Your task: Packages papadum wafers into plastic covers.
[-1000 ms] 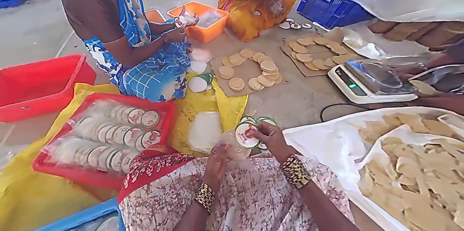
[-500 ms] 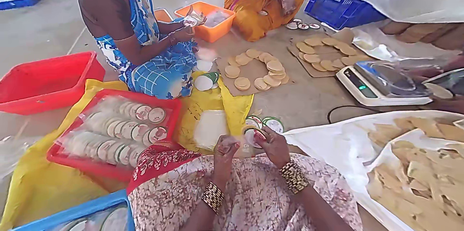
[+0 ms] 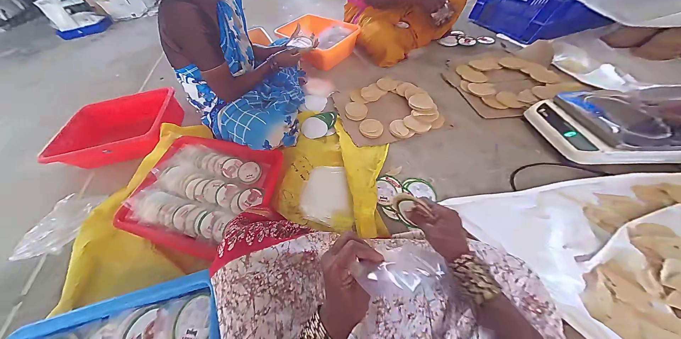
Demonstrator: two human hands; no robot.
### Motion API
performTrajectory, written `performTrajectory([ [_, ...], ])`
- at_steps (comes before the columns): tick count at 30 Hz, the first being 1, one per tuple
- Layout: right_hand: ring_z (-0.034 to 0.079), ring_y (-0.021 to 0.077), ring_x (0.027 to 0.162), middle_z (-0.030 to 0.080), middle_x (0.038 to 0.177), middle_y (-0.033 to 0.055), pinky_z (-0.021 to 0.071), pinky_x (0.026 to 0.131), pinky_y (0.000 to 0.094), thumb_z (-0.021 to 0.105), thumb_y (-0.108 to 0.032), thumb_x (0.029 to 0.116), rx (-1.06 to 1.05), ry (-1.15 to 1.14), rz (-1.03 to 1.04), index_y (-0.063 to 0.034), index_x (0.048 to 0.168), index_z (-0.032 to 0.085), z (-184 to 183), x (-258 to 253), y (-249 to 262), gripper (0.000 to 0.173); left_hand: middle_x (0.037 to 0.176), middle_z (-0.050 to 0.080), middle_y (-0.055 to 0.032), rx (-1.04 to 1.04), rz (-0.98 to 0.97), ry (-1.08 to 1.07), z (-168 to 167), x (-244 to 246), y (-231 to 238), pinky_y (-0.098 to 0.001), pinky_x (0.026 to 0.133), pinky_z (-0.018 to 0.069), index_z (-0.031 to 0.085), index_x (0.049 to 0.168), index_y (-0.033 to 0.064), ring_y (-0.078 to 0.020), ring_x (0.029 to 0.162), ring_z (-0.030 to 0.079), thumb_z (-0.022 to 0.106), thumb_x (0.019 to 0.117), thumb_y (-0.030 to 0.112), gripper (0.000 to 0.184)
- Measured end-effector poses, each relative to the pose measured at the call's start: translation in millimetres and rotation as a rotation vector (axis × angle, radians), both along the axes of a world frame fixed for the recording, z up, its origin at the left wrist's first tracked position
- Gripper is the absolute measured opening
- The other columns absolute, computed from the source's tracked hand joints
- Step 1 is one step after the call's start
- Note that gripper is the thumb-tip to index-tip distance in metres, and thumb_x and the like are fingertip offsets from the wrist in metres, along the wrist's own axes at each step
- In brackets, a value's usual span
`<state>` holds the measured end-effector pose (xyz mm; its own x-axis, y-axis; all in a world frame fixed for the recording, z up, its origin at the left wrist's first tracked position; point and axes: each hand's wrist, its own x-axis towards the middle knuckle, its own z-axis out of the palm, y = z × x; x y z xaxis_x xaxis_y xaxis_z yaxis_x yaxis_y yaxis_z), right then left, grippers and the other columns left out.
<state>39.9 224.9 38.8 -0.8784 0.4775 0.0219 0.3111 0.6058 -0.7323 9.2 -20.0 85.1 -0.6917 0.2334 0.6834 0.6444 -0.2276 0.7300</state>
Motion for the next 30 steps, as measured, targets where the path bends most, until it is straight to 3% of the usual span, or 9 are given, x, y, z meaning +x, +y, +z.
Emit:
performTrajectory([
  [2, 0.071, 0.0110, 0.079, 0.073, 0.086, 0.0036, 0.0593, 0.075, 0.0365, 0.079, -0.015, 0.0773, -0.145, 0.246, -0.092, -0.0028, 0.099, 0.073, 25.9, 12.5, -4.3, 0.026, 0.086, 0.062, 0.0031, 0.020, -0.028, -0.001, 9.2, 7.6, -2.0, -0.0129, 0.081, 0.0512, 0.063, 0.092, 0.0110, -0.0005, 0.088, 0.061, 0.062, 0.0997, 0.023, 0.014],
  [3, 0.071, 0.0021, 0.079, 0.075, 0.087, -0.0038, 0.0614, 0.075, 0.0260, 0.079, -0.012, 0.0745, -0.236, 0.348, -0.115, -0.0055, 0.099, 0.072, 43.0, 19.2, -7.4, 0.027, 0.086, 0.062, 0.0029, 0.029, -0.040, -0.002, 13.7, 11.1, -2.3, -0.0125, 0.079, 0.0513, 0.063, 0.092, 0.0110, -0.0001, 0.086, 0.061, 0.062, 0.1001, 0.023, 0.014],
  [5, 0.072, -0.0021, 0.082, 0.076, 0.089, -0.0105, 0.0621, 0.076, 0.0201, 0.080, -0.008, 0.0727, -0.327, 0.532, -0.100, -0.0094, 0.100, 0.072, 80.1, 35.6, -14.5, 0.028, 0.086, 0.062, 0.0026, 0.042, -0.069, -0.013, 22.8, 18.1, -2.7, -0.0119, 0.078, 0.0513, 0.063, 0.093, 0.0099, 0.0004, 0.085, 0.061, 0.062, 0.1008, 0.022, 0.014],
  [10, 0.072, 0.0008, 0.094, 0.076, 0.104, -0.0171, 0.0619, 0.085, 0.0224, 0.084, -0.012, 0.0789, -0.273, 0.740, 0.088, -0.0311, 0.110, 0.072, 156.6, 89.5, -23.1, 0.038, 0.087, 0.065, 0.0042, 0.009, -0.099, -0.008, 37.8, 34.7, -3.6, -0.0113, 0.078, 0.0510, 0.065, 0.097, 0.0095, 0.0020, 0.086, 0.062, 0.072, 0.0952, 0.026, 0.018],
  [13, 0.072, 0.0046, 0.099, 0.076, 0.110, -0.0120, 0.0609, 0.089, 0.0245, 0.082, -0.015, 0.0863, -0.298, 0.780, 0.309, -0.0264, 0.117, 0.071, 179.3, 115.7, -21.9, 0.034, 0.088, 0.066, 0.0031, -0.014, -0.110, 0.036, 39.5, 44.0, -3.8, -0.0118, 0.080, 0.0522, 0.065, 0.098, 0.0094, 0.0006, 0.087, 0.063, 0.074, 0.0931, 0.024, 0.018],
  [18, 0.073, 0.0133, 0.101, 0.077, 0.107, -0.0010, 0.0609, 0.091, 0.0294, 0.075, -0.012, 0.0919, -0.443, 0.812, 0.625, -0.0151, 0.113, 0.072, 206.0, 126.6, -47.6, 0.022, 0.086, 0.062, -0.0026, -0.062, -0.109, 0.130, 41.7, 58.9, -6.2, -0.0125, 0.078, 0.0522, 0.066, 0.094, 0.0065, -0.0038, 0.084, 0.062, 0.064, 0.0991, 0.016, 0.011],
  [24, 0.073, 0.0129, 0.102, 0.076, 0.108, -0.0015, 0.0610, 0.091, 0.0288, 0.076, -0.010, 0.0907, -0.415, 0.850, 0.622, -0.0143, 0.114, 0.073, 209.3, 135.4, -52.6, 0.024, 0.085, 0.060, -0.0021, -0.078, -0.027, 0.168, 44.8, 70.5, -10.5, -0.0125, 0.077, 0.0493, 0.064, 0.090, 0.0076, -0.0045, 0.083, 0.059, 0.067, 0.0976, 0.018, 0.013],
  [28, 0.075, 0.0134, 0.095, 0.077, 0.105, -0.0027, 0.0630, 0.087, 0.0295, 0.078, -0.015, 0.0900, -0.405, 0.853, 0.494, -0.0165, 0.109, 0.074, 212.5, 144.3, -55.8, 0.020, 0.097, 0.059, 0.0023, -0.051, -0.004, 0.123, 49.4, 74.9, -13.3, -0.0106, 0.091, 0.0469, 0.064, 0.092, 0.0112, 0.0006, 0.100, 0.057, 0.063, 0.1002, 0.019, 0.011],
  [30, 0.075, 0.0138, 0.095, 0.077, 0.105, -0.0022, 0.0634, 0.087, 0.0299, 0.078, -0.013, 0.0897, -0.413, 0.846, 0.483, -0.0159, 0.108, 0.074, 213.4, 147.0, -55.1, 0.019, 0.100, 0.062, 0.0020, -0.019, -0.023, 0.114, 52.8, 74.4, -13.8, -0.0118, 0.092, 0.0486, 0.066, 0.095, 0.0100, 0.0004, 0.102, 0.059, 0.065, 0.0990, 0.015, 0.007],
])
